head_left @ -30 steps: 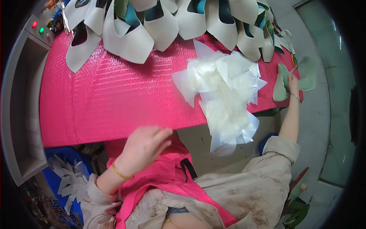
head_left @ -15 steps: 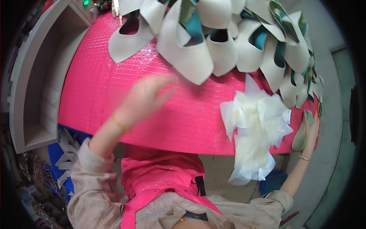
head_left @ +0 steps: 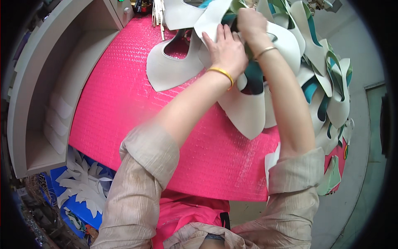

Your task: The person repeatedly picks up a white shoe upper and a teal insole, inserts the insole into the upper, and presses the edges to fit. They then place the assembled unit on a pink mat and repeat the process with additional pairs.

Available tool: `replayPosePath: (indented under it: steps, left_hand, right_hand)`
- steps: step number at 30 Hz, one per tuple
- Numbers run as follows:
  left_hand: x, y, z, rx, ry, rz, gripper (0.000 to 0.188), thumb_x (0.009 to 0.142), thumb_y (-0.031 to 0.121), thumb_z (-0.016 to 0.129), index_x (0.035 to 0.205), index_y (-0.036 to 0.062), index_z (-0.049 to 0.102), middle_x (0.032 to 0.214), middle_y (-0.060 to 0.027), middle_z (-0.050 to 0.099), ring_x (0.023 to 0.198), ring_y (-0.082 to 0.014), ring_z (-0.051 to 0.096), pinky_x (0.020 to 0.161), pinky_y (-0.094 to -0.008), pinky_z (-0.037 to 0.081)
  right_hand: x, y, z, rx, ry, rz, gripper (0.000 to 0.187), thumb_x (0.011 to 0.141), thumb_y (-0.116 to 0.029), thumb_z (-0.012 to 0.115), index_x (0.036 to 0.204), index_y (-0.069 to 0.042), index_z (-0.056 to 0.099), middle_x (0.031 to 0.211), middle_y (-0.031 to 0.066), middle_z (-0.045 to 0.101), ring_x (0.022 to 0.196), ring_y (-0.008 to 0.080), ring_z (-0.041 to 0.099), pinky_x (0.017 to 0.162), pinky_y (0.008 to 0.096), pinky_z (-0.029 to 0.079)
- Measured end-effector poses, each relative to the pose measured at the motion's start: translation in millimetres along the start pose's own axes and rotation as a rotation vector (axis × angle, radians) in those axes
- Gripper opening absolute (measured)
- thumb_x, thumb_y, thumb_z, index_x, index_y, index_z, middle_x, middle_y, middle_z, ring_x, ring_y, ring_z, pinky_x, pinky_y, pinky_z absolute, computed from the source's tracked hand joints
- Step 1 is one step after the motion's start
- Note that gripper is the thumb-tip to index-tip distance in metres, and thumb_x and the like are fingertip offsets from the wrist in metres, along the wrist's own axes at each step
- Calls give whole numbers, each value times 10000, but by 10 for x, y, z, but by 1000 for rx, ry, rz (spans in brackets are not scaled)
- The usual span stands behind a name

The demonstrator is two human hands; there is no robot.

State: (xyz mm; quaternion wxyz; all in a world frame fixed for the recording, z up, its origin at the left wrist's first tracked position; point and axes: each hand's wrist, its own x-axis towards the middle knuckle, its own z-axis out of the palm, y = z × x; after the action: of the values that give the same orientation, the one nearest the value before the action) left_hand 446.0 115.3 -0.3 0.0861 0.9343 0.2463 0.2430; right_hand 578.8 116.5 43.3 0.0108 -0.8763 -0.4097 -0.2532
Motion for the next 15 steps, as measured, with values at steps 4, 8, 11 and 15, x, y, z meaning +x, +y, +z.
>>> replayPosePath:
  steps: [4, 8, 11, 15]
  left_hand:
    - [-3, 11, 123, -104, -99, -20, 391, 832, 178, 410, 1170, 12, 515, 1335, -137, 380, 1281, -255, 303, 954, -612, 236]
    - [-41, -157, 268, -172, 10, -30, 410, 805, 172, 475, 1176, -1, 469, 1304, -159, 391, 1266, -282, 315, 930, -630, 267]
    - [-108, 33, -1, -285, 341, 89, 436, 755, 141, 536, 1168, 24, 458, 1259, -154, 427, 1251, -274, 342, 969, -577, 271]
    - [-312, 615, -409, -452, 345, 624, 403, 729, 130, 563, 1125, 81, 512, 1182, -101, 506, 1231, -240, 378, 1009, -490, 278]
  right_hand:
    - [266, 1849, -258, 849, 223, 266, 148, 752, -103, 604, 830, 17, 643, 721, 25, 607, 600, 101, 541, 541, 232, 430]
    - [180, 2573, -1284, 1598, 548, 797, 200, 843, -117, 577, 983, 25, 571, 940, 95, 601, 886, 193, 583, 779, 311, 485]
    - [-374, 2276, -1693, 1649, 480, 735, 209, 868, -123, 540, 1026, 13, 562, 992, 79, 595, 941, 193, 566, 863, 317, 452]
    - [-921, 1949, -1912, 1705, 457, 618, 200, 878, -124, 518, 1046, -25, 565, 997, 37, 590, 983, 161, 534, 903, 297, 398]
